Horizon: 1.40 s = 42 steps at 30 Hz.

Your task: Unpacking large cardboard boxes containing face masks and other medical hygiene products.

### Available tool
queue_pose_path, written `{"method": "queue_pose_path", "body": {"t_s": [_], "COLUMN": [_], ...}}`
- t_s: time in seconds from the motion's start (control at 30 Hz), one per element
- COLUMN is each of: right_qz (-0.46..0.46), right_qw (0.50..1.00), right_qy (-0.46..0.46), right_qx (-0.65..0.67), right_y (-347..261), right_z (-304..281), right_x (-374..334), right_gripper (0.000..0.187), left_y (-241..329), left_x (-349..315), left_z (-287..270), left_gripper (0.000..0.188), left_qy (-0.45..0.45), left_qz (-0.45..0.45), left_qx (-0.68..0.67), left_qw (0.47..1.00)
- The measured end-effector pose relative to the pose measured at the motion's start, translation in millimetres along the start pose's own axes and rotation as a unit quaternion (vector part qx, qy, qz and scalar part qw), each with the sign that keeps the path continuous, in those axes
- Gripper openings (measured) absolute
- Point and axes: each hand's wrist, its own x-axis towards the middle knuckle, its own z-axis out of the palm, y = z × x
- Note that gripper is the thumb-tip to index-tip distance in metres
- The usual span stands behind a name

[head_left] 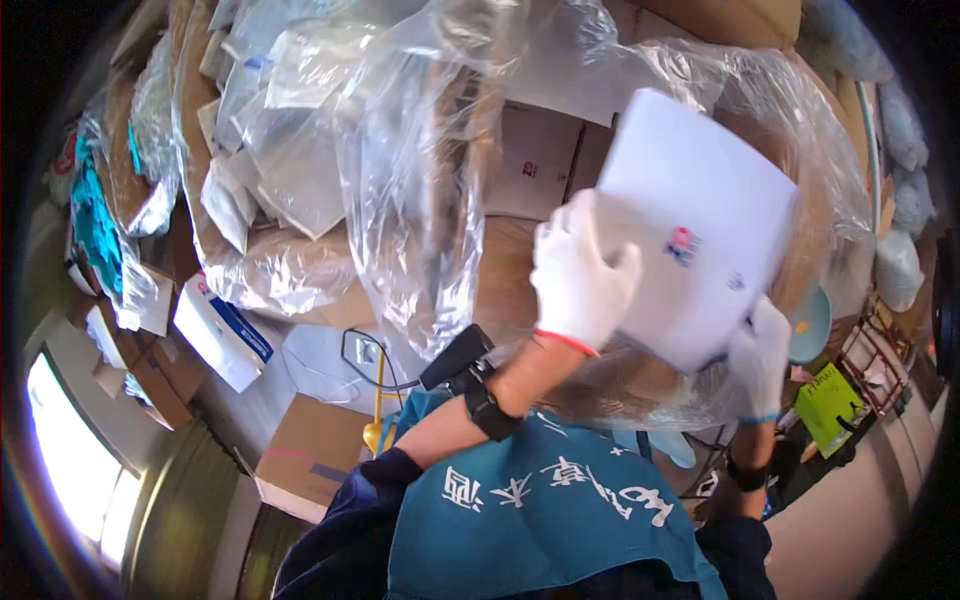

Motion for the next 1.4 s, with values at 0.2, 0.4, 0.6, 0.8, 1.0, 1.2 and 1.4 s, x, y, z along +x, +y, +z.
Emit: {"method": "queue_pose_path", "body": {"t_s": [0.2,0.4,0.6,0.8,1.0,1.2,1.4], "right_qz": [-0.008,-0.102,-0.212,-0.148,0.062,0.169,-0.078], "right_qw": [0.997,0.991,0.969,0.972,0.955,0.782,0.992], "right_qy": [0.082,0.063,-0.128,-0.174,-0.053,0.000,-0.097], "right_qx": [-0.004,-0.066,0.009,0.050,0.284,0.600,0.010], "right_y": [-21.2,-60.6,-141.4,-112.7,-84.7,-158.8,-242.2], "right_z": [-45.6,-7.2,95.8,208.7,312.3,441.8,499.6], "right_x": [-110.8,-193.4,-260.5,-319.5,-374.7,-306.5,-216.7], "right_gripper": [0.020,0.021,0.020,0.033,0.028,0.024,0.031], "left_y": [20.5,-39.0,-126.4,-189.2,-235.0,-273.6,-320.1], "left_x": [-69.8,-169.3,-288.9,-316.0,-254.2,-83.6,-49.9], "left_z": [-83.1,-214.3,-324.5,-366.9,-360.6,-346.7,-317.8], "left_gripper": [0.060,0.058,0.066,0.064,0.057,0.040,0.068], "left_qy": [-0.017,0.002,0.053,0.022,-0.090,-0.017,0.255], "left_qz": [0.168,0.202,0.092,0.003,0.145,0.286,0.015], "left_qx": [-0.177,-0.221,-0.197,-0.145,-0.100,-0.013,0.113], "left_qw": [0.970,0.954,0.975,0.989,0.980,0.958,0.960]}}
